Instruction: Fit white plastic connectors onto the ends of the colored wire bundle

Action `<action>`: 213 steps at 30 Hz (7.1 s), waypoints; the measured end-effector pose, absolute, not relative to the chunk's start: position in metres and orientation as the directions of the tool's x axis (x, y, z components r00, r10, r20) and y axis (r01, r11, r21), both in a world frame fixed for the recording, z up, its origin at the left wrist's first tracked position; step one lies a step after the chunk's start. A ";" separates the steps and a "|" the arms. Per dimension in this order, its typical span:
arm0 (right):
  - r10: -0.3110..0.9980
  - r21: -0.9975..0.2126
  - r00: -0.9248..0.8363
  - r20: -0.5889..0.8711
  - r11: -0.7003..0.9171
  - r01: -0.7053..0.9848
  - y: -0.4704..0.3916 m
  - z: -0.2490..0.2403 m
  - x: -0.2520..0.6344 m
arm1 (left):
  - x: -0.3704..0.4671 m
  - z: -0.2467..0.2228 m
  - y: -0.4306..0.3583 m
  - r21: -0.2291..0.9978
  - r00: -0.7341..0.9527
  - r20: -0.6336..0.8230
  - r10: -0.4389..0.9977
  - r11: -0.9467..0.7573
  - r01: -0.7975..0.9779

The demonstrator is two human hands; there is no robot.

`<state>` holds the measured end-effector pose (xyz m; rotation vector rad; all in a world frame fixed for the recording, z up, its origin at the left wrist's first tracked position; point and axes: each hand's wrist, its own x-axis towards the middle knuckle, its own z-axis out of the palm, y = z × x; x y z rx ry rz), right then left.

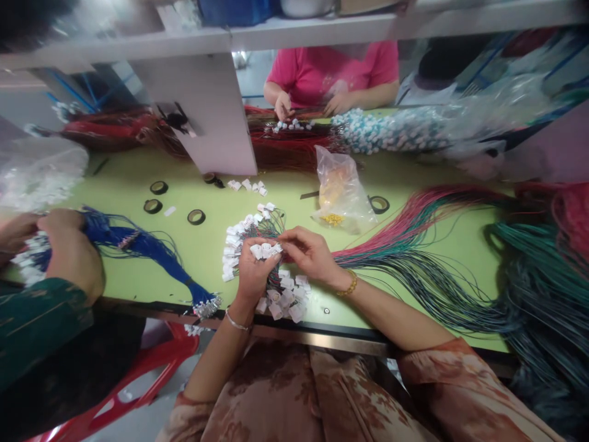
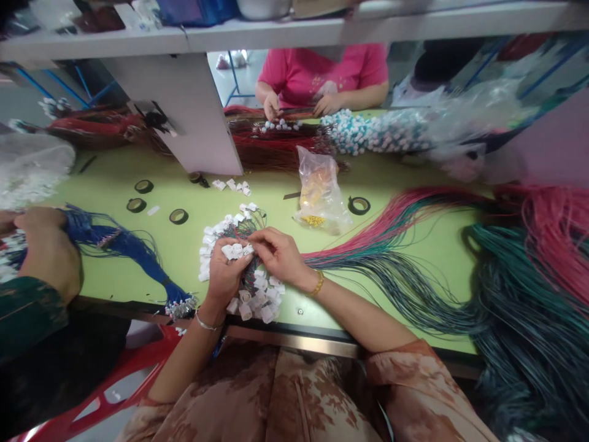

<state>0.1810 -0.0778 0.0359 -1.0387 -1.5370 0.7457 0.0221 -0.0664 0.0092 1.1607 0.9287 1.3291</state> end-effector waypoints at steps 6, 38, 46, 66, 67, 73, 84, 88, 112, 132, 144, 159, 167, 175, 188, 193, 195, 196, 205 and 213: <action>0.882 -0.840 -0.014 0.470 0.453 0.299 -0.084 0.036 0.178 | 0.022 0.011 -0.068 0.974 0.090 0.151 0.984 -0.133 -0.183; 0.911 -0.763 -0.089 0.403 0.388 0.518 -0.087 0.045 0.184 | 0.023 0.012 -0.067 0.975 0.035 0.222 0.974 -0.222 -0.004; 0.880 -0.642 -0.176 0.440 0.446 0.624 -0.089 0.043 0.182 | 0.025 0.010 -0.067 0.973 0.023 0.229 0.973 -0.228 -0.047; 0.944 -0.586 -0.167 0.284 0.309 0.749 -0.077 0.046 0.217 | 0.026 0.013 -0.060 0.983 0.166 0.175 0.971 -0.181 0.024; 0.965 -0.536 -0.112 0.236 0.225 0.814 -0.073 0.049 0.234 | 0.027 0.015 -0.060 0.988 0.198 0.153 0.968 -0.155 -0.003; 0.980 -0.106 0.179 -0.089 -0.188 0.976 -0.066 0.037 0.302 | 0.029 0.012 -0.060 0.997 0.296 -0.037 0.954 0.015 0.075; 0.984 -0.236 0.171 -0.056 -0.180 0.955 -0.049 0.025 0.305 | 0.033 0.010 -0.062 0.982 0.371 0.033 0.928 -0.098 0.159; 0.985 -0.279 0.171 0.029 -0.156 0.947 -0.032 0.018 0.299 | 0.033 0.015 -0.062 0.975 0.373 0.001 0.928 -0.084 0.206; 0.986 -0.349 -0.159 0.040 0.163 0.923 -0.020 0.015 0.237 | 0.029 0.016 -0.068 0.998 0.356 -0.068 0.932 0.064 0.023; 0.970 -0.374 -0.223 0.093 0.242 0.895 -0.015 0.004 0.254 | 0.025 0.017 -0.067 0.960 0.306 -0.188 0.934 0.240 -0.142; 0.974 -0.918 -0.170 -0.148 -0.199 -0.344 -0.031 0.014 0.233 | 0.023 0.013 -0.066 0.966 0.279 -0.181 0.943 0.223 -0.128; 0.947 -0.788 -0.263 -0.184 -0.302 -0.537 -0.056 0.029 0.208 | 0.022 0.007 -0.066 0.960 0.279 -0.135 0.951 0.195 -0.200; 0.973 -0.944 -0.221 -0.060 -0.127 -0.304 -0.070 0.038 0.200 | 0.022 0.011 -0.066 0.949 0.250 -0.152 0.956 0.211 -0.233; 0.873 -0.785 -0.175 0.455 0.486 0.384 -0.086 0.052 0.190 | 0.020 0.009 -0.067 0.959 0.253 -0.108 0.961 0.168 -0.229; 0.887 -0.744 -0.207 0.412 0.459 0.485 -0.087 0.048 0.190 | 0.020 0.008 -0.064 0.986 0.182 -0.071 0.981 0.097 -0.135; 0.865 -0.661 -0.231 0.446 0.492 0.566 -0.102 0.037 0.166 | 0.018 0.003 -0.063 0.994 0.071 -0.046 0.996 0.053 -0.097; 0.870 -0.659 -0.247 0.427 0.486 0.573 -0.106 0.034 0.160 | 0.018 0.002 -0.062 0.992 0.052 -0.064 0.997 0.069 -0.109; 0.874 -0.666 -0.255 0.413 0.481 0.570 -0.105 0.034 0.160 | 0.018 0.003 -0.061 0.990 0.062 -0.076 0.995 0.083 -0.112; 0.995 -0.456 -0.080 0.053 0.095 0.885 -0.034 0.025 0.231 | 0.026 0.014 -0.066 0.994 0.181 -0.089 0.979 0.098 -0.039; 0.991 -0.527 -0.075 0.115 0.125 0.841 -0.025 0.005 0.229 | 0.023 0.008 -0.070 1.000 0.272 -0.009 0.962 0.013 -0.012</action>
